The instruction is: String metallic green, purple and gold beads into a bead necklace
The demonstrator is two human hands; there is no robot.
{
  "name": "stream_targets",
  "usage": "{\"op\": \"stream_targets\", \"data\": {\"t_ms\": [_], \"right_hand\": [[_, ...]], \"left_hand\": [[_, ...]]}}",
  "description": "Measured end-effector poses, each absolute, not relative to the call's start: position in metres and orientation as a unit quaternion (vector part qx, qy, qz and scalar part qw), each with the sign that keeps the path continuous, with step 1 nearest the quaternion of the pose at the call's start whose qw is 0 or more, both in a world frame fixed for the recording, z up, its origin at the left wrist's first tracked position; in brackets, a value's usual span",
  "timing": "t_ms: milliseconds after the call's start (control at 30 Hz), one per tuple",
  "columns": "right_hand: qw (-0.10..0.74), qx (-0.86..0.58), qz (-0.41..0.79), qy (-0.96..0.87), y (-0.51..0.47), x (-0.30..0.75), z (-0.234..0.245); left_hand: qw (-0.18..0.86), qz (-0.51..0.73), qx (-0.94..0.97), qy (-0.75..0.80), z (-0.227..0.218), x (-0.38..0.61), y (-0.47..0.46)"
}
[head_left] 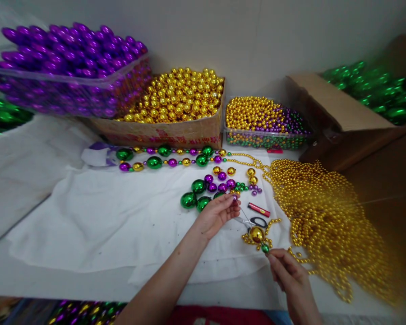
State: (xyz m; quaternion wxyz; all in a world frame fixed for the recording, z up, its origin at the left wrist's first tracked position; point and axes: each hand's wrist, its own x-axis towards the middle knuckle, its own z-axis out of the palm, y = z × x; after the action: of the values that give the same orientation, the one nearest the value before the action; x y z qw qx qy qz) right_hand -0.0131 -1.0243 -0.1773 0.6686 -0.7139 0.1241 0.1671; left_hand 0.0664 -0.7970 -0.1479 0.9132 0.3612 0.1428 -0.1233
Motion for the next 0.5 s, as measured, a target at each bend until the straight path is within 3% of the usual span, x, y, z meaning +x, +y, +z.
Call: {"op": "stream_targets", "data": {"t_ms": [500], "right_hand": [[0.664, -0.716, 0.174, 0.126, -1.0248, -0.0151, -0.1767]], "left_hand": [[0.9, -0.081, 0.396, 0.163, -0.1447, 0.0609, -0.8001]]}}
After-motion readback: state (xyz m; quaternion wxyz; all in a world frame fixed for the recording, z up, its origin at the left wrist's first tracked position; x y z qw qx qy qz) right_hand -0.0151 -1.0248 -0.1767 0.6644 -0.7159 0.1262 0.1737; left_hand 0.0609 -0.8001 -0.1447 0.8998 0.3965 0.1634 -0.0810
